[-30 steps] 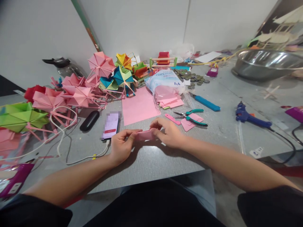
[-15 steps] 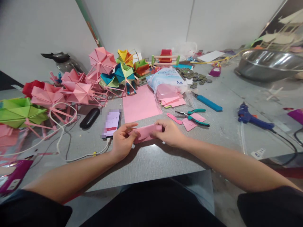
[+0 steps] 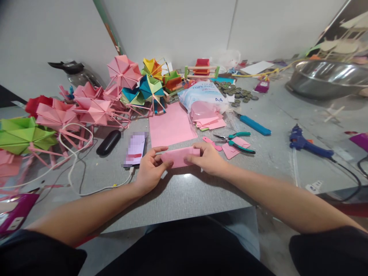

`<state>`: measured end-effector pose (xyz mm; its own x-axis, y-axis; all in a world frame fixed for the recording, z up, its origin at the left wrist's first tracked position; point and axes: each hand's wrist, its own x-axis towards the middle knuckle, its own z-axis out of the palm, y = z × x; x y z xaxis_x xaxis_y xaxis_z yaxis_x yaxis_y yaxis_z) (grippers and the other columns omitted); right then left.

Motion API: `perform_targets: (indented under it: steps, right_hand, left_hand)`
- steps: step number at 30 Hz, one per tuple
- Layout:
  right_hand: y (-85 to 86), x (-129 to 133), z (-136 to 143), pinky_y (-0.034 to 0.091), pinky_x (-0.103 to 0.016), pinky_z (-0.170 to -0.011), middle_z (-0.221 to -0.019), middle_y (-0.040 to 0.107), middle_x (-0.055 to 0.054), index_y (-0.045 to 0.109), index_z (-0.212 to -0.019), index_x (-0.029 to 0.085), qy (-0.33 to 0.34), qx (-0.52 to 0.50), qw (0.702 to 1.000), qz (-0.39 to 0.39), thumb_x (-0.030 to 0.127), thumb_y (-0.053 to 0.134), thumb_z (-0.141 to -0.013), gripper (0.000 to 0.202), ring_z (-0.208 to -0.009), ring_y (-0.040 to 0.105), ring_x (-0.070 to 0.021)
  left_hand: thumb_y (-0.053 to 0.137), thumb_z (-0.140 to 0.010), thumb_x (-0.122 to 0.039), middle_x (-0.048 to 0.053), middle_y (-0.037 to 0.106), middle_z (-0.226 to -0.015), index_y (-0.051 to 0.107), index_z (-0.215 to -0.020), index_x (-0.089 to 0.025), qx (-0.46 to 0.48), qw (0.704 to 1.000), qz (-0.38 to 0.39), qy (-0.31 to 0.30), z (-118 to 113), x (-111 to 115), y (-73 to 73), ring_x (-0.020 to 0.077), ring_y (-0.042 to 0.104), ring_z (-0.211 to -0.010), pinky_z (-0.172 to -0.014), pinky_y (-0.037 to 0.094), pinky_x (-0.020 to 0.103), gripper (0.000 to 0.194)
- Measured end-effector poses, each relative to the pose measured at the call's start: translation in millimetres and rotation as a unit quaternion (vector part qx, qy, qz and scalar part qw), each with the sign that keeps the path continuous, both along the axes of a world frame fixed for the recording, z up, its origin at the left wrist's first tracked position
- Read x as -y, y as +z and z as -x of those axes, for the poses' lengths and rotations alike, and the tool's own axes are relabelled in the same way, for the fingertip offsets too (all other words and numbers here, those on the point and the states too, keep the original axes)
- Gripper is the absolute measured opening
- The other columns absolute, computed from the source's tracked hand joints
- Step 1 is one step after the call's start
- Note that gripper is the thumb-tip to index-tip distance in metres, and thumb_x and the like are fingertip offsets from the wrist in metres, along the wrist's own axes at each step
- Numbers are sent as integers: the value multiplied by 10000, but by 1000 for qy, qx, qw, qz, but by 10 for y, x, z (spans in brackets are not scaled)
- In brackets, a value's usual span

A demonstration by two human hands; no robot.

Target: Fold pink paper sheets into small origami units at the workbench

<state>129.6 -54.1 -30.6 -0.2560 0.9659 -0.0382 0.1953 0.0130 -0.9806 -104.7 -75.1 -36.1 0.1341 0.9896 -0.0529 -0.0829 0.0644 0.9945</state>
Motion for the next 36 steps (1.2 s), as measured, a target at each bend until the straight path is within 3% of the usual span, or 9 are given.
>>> perform_targets:
  steps: [4, 10, 16, 21, 23, 26, 31, 36]
  right_hand:
    - [-17, -25, -27, 438, -314, -535, -666, 597, -4, 656, -731, 212, -34, 13, 998, -41, 596, 887, -738, 449, -598, 538, -159]
    - [-29, -40, -52, 484, -320, -526, -662, 637, -11, 667, -730, 217, -34, 28, 996, -83, 625, 866, -795, 458, -591, 569, -166]
    - [-43, 23, -44, 410, -313, -506, -625, 604, 8, 704, -836, 224, -21, 61, 993, -94, 539, 787, -882, 329, -539, 534, -160]
    - [-21, 70, -25, 497, -334, -641, -739, 700, -17, 740, -869, 222, 0, 92, 979, -181, 460, 763, -908, 242, -664, 614, -183]
    - [-17, 74, -17, 531, -352, -696, -806, 751, -38, 761, -894, 225, 15, 97, 975, -197, 448, 756, -917, 224, -734, 656, -204]
    - [-22, 74, -12, 542, -368, -705, -828, 760, -45, 771, -902, 239, 30, 99, 975, -195, 441, 744, -926, 205, -753, 666, -216]
    - [-49, 80, -16, 499, -363, -642, -754, 699, -23, 711, -852, 245, 21, 100, 980, -169, 439, 731, -934, 211, -690, 624, -200]
    - [-50, 92, -10, 501, -352, -631, -768, 708, -19, 707, -864, 236, 25, 90, 984, -150, 447, 731, -936, 225, -692, 632, -191]
  left_hand:
    - [919, -801, -303, -3, 771, -744, 606, -1364, -129, 6, 1000, -1, -1, -6, -33, -26, 153, 718, -670, -691, 563, 296, 667]
    - [882, -871, -290, -43, 693, -660, 626, -1268, -149, -16, 999, -23, -18, 14, -42, -58, 188, 756, -655, -681, 602, 325, 493]
    - [765, -941, -227, 73, 779, -1069, 601, -1399, -212, -92, 978, -186, -11, 47, 45, -123, 184, 735, -907, -849, 604, 353, 488]
    - [737, -958, -199, 132, 699, -1378, 620, -1369, -240, -142, 939, -313, 17, 77, 67, -155, 247, 710, -1195, -1080, 581, 459, 430]
    - [704, -974, -162, 132, 715, -1381, 659, -1270, -241, -153, 927, -342, 7, 84, 59, -152, 269, 694, -1285, -1145, 554, 495, 309]
    - [629, -1003, -114, 109, 779, -1245, 685, -1119, -235, -165, 927, -338, -15, 84, 53, -147, 245, 746, -1184, -1081, 596, 469, 177]
    - [617, -990, -103, 96, 794, -1190, 724, -1054, -234, -157, 935, -317, -12, 77, 61, -139, 225, 772, -1070, -965, 649, 418, 180]
    - [617, -918, -68, 103, 808, -1185, 745, -1161, -224, -154, 942, -296, -19, 84, 50, -152, 243, 771, -1104, -1004, 652, 445, 315]
